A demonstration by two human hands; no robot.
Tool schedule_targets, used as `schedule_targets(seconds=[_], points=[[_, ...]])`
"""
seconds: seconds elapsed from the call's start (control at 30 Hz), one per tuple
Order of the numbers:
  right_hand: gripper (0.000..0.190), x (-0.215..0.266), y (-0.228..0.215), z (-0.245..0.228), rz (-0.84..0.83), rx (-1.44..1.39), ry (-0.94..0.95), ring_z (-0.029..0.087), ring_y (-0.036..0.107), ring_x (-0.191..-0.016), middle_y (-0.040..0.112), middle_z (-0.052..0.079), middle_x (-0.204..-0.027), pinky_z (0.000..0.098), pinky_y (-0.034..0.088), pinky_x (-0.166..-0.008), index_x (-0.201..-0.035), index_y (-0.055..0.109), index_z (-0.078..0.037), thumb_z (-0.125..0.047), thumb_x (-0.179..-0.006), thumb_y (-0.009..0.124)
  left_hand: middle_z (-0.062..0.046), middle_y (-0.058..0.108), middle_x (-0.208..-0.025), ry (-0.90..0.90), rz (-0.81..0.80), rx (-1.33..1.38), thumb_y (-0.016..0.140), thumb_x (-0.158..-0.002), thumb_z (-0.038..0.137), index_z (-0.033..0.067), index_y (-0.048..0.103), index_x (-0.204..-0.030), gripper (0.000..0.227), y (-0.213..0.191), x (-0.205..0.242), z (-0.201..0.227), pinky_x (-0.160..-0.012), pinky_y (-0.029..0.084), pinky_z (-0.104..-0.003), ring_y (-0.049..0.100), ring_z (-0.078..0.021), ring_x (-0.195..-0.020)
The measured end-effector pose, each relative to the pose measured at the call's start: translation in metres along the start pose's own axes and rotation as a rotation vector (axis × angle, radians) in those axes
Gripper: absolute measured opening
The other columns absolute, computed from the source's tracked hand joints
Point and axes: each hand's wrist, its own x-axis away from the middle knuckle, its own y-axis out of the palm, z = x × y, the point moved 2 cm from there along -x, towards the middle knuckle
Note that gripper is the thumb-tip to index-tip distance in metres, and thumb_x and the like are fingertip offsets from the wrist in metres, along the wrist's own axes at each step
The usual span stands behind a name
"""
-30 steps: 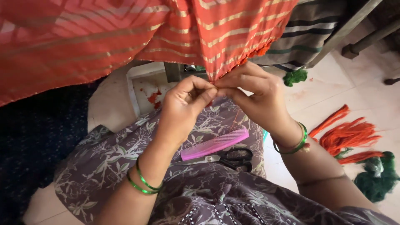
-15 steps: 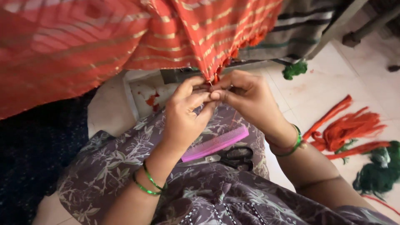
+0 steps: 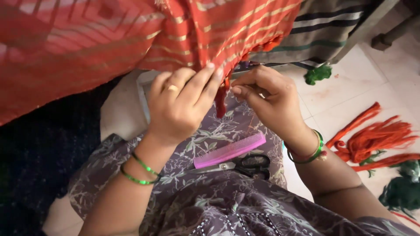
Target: Creating and attaching decorative tassels to the edge of a fabric piece using thread, a comb, and scissors.
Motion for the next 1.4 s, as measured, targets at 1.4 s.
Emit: schedule_targets(seconds=[1.4], points=[[0.017,-0.005,0.004,-0.021,0.041,0.392,-0.329,0.028,0.065,-0.092,0.064,0.011,-0.1,0.0383,0.053,-0.078,-0.107,0.069,-0.004,0.008,-0.094,0.071,-0.007,0.068,-0.107,-1.036,0.108,1.608,0.074,-0.097,-0.002,-0.0028,0.073,-0.106,0.01,0.072,0.039,0.026,-0.086,0.055,-0.027,0.065,-0.0116,-0.096]])
